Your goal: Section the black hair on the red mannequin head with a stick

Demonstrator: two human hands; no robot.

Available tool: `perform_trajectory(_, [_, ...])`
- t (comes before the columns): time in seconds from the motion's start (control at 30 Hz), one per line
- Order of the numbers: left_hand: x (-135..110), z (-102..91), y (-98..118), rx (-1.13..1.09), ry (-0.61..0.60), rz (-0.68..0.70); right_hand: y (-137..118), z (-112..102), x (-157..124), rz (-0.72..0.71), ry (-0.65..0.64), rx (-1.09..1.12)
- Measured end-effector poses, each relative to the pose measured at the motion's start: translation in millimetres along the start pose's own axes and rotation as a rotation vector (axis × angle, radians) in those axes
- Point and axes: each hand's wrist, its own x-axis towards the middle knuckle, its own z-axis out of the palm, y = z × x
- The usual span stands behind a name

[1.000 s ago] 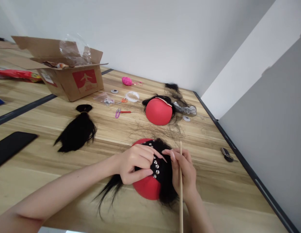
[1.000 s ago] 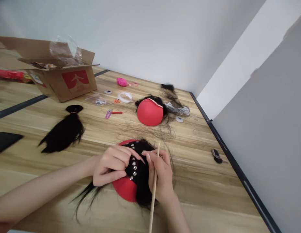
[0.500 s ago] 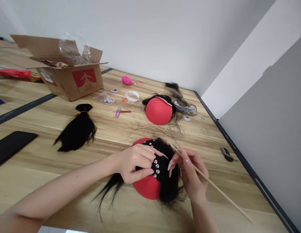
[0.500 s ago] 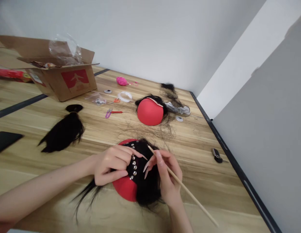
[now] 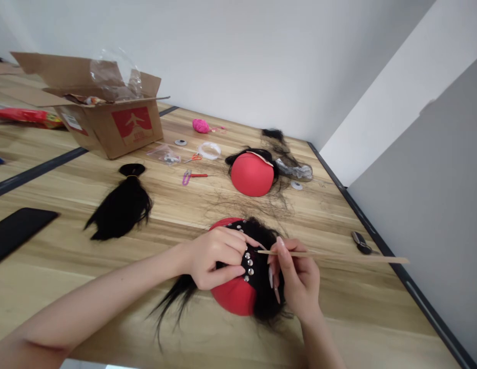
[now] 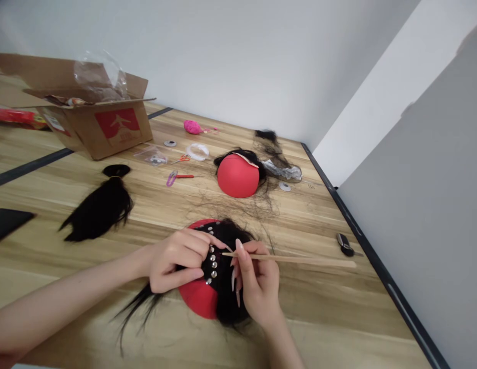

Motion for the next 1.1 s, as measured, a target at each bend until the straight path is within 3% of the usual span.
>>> perform_trajectory(0.17, [0, 1.3, -2, -0.003, 0.007, 0.026, 7, -3, -3, -0.077, -0.063, -0.048])
perform_trajectory(0.5, [0, 1.7, -3, -0.008, 0.020, 0.040, 9, -10, -4, -0.381, -0.165, -0.255])
perform_trajectory(1.1, [0, 2.3, -2, 0.012, 0.008, 0.005, 5, -9, -8, -0.440, -0.204, -0.295])
